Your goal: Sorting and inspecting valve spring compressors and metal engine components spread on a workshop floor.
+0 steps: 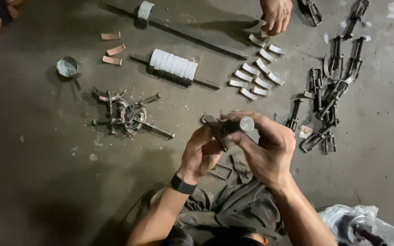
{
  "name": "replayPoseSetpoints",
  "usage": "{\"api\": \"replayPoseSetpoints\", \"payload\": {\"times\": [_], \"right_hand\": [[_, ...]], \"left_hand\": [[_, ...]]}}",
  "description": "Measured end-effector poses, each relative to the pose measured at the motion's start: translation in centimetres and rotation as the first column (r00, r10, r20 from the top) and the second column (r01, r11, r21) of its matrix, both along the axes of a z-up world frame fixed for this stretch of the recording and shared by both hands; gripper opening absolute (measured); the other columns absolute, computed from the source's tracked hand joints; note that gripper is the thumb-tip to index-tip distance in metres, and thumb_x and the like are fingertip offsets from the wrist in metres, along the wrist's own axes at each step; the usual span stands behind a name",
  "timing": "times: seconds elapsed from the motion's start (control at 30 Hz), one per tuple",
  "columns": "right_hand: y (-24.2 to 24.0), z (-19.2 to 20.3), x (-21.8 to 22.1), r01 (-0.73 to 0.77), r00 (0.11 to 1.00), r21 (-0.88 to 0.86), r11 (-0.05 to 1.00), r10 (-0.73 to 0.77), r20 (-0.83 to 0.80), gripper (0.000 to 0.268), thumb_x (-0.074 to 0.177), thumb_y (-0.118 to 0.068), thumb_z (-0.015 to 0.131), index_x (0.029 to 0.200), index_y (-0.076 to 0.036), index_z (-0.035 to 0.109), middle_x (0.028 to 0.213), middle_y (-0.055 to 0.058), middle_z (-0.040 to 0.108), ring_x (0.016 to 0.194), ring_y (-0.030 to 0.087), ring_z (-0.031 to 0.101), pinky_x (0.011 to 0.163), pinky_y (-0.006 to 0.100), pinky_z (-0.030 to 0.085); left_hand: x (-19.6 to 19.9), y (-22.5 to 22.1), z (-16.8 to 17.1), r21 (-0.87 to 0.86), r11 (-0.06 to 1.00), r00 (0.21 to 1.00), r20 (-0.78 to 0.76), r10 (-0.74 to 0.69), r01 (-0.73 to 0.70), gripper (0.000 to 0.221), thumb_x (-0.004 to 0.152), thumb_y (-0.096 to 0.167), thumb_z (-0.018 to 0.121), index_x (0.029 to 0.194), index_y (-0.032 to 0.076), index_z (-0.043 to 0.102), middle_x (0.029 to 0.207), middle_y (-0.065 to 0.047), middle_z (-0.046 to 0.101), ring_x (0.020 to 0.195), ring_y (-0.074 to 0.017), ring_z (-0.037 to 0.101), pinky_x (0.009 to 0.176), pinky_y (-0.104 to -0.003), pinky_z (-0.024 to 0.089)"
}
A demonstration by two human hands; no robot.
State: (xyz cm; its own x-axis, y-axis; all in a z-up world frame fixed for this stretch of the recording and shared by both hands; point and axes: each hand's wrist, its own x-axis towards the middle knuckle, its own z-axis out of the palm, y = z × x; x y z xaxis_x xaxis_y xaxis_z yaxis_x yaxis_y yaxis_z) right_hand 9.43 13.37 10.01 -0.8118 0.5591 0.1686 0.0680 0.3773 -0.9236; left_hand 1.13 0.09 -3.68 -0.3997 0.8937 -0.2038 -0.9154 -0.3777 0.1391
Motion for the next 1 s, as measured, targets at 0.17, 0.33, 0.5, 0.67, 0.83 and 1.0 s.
{"api": "replayPoseSetpoints", "payload": {"times": [0.17, 0.33, 0.5, 0.67, 0.83, 1.0], "right_hand": [[-0.1, -0.1, -0.5, -0.088, 0.978, 0.013, 0.996, 0.089, -0.188, 0.040, 0.091, -0.007, 0.078, 0.128, 0.002, 0.064, 0.126, 0.015, 0.073, 0.119, 0.022, 0.073, 0.105, 0.036, 0.061], [-0.9, -0.5, -0.4, 0.061, 0.970, 0.008, 0.998, -0.058, -0.234, 0.024, 0.098, -0.007, 0.079, 0.112, -0.001, 0.062, 0.115, 0.010, 0.074, 0.109, 0.023, 0.076, 0.096, 0.032, 0.065], [0.0, -2.3, 0.1, 0.058, 0.983, -0.295, 0.954, -0.106, -0.149, 0.025, 0.096, -0.008, 0.073, 0.116, 0.002, 0.062, 0.124, 0.014, 0.072, 0.116, 0.022, 0.072, 0.098, 0.033, 0.062], [0.3, -4.9, 0.7, 0.145, 0.960, -0.288, 0.947, -0.205, -0.189, 0.025, 0.093, -0.003, 0.080, 0.108, 0.003, 0.061, 0.118, 0.015, 0.075, 0.113, 0.023, 0.073, 0.092, 0.033, 0.063], [0.9, -5.9, 1.8, 0.066, 0.980, -0.408, 0.910, -0.137, -0.147, 0.024, 0.089, -0.003, 0.080, 0.107, 0.005, 0.066, 0.116, 0.014, 0.077, 0.116, 0.024, 0.077, 0.095, 0.038, 0.061], [3.0, -4.2, 2.9, 0.026, 0.998, 0.217, 0.976, -0.039, 0.055, 0.027, 0.085, -0.008, 0.080, 0.104, -0.002, 0.062, 0.105, 0.015, 0.073, 0.093, 0.023, 0.073, 0.075, 0.033, 0.062]], "left_hand": [[-0.2, -0.3, 0.1, 0.076, 0.997, 1.000, -0.013, 0.004, -0.003, 0.029, 0.107, 0.020, 0.067, 0.129, 0.000, 0.065, 0.126, -0.010, 0.068, 0.116, -0.0214, 0.063, 0.104, -0.036, 0.051], [-0.6, 0.3, 2.0, -0.108, 0.994, 1.000, -0.024, -0.008, 0.005, 0.028, 0.104, 0.019, 0.065, 0.126, 0.002, 0.065, 0.121, -0.009, 0.068, 0.111, -0.0212, 0.065, 0.096, -0.036, 0.054], [-1.3, 0.7, 0.6, -0.046, 0.997, 0.983, -0.175, 0.046, -0.055, 0.026, 0.108, 0.016, 0.065, 0.127, -0.002, 0.066, 0.120, -0.010, 0.069, 0.105, -0.0194, 0.065, 0.092, -0.032, 0.053], [-1.6, 0.9, 0.2, -0.181, 0.982, 0.987, -0.157, 0.016, -0.045, 0.027, 0.103, 0.015, 0.066, 0.125, -0.002, 0.066, 0.114, -0.010, 0.070, 0.101, -0.0185, 0.067, 0.090, -0.032, 0.054], [-1.5, -0.1, -1.2, -0.269, 0.959, 0.970, -0.241, 0.025, -0.091, 0.022, 0.102, 0.014, 0.069, 0.119, 0.000, 0.069, 0.109, -0.008, 0.073, 0.096, -0.0159, 0.065, 0.087, -0.029, 0.052], [-2.5, -0.9, -0.5, -0.345, 0.928, 0.864, -0.501, -0.056, -0.140, 0.020, 0.103, 0.013, 0.068, 0.118, 0.000, 0.073, 0.106, -0.004, 0.073, 0.096, -0.0130, 0.063, 0.084, -0.025, 0.049]]}}
